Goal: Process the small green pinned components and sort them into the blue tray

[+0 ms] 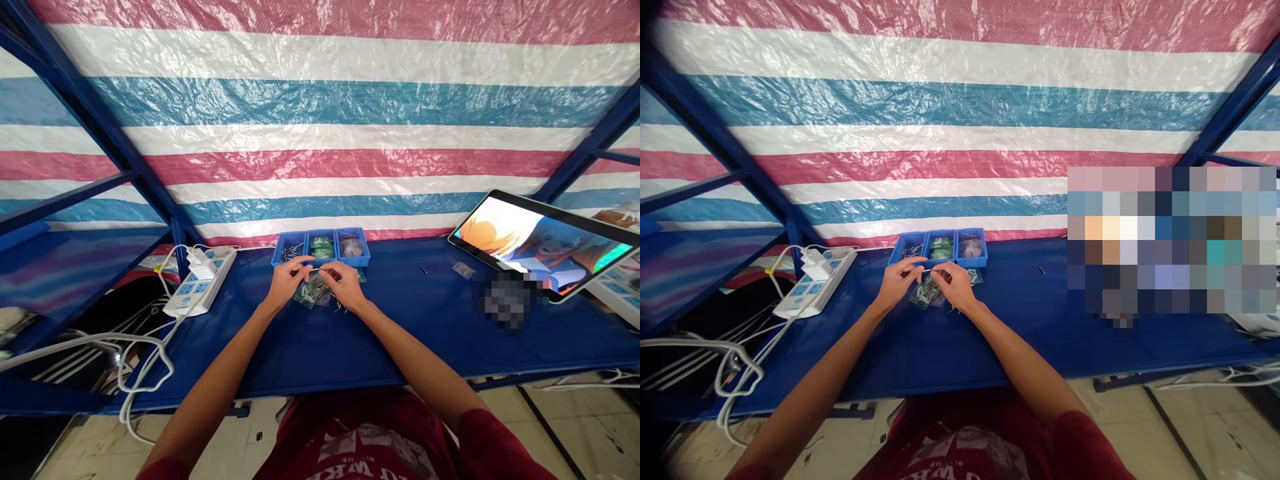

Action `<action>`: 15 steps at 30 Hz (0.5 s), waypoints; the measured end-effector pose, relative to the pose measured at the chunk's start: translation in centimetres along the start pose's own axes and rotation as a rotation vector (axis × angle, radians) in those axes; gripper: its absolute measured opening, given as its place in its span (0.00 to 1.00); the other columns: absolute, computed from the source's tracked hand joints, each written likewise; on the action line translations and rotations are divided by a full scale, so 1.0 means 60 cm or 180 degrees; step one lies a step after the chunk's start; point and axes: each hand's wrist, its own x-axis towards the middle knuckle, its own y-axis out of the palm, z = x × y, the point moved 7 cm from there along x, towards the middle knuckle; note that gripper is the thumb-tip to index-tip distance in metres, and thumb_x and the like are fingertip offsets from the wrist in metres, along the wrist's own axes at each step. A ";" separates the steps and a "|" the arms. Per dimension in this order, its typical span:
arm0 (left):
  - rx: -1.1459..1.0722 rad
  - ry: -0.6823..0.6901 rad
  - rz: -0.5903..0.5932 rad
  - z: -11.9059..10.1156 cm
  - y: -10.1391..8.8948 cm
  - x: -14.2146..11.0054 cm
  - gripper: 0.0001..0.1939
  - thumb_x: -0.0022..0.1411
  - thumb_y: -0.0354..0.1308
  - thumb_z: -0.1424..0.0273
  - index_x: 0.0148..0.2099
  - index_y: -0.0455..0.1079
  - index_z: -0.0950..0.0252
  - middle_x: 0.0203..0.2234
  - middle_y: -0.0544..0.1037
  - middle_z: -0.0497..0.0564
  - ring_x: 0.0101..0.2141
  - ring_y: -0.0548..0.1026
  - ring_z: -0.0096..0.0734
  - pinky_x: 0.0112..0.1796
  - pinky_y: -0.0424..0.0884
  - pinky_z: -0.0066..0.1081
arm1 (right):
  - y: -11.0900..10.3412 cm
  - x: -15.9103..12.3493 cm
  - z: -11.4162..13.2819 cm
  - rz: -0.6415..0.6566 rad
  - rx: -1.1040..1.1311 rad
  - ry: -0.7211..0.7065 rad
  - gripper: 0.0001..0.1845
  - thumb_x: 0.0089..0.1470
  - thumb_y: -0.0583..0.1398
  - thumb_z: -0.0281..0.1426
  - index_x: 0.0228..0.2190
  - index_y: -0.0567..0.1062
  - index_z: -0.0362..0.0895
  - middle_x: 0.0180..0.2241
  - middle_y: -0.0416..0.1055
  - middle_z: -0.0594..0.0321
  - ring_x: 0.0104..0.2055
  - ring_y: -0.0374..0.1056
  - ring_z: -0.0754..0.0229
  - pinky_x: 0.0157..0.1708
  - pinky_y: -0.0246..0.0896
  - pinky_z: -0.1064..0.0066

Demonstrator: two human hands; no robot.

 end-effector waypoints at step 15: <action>-0.0284 -0.0198 0.0183 -0.001 0.001 0.002 0.15 0.59 0.58 0.59 0.35 0.76 0.67 0.20 0.75 0.49 0.20 0.69 0.26 0.22 0.64 0.25 | -0.007 0.000 -0.008 -0.0220 0.0099 0.0134 0.14 0.56 0.55 0.40 0.30 0.74 0.44 0.28 0.72 0.61 0.25 0.66 0.62 0.27 0.62 0.71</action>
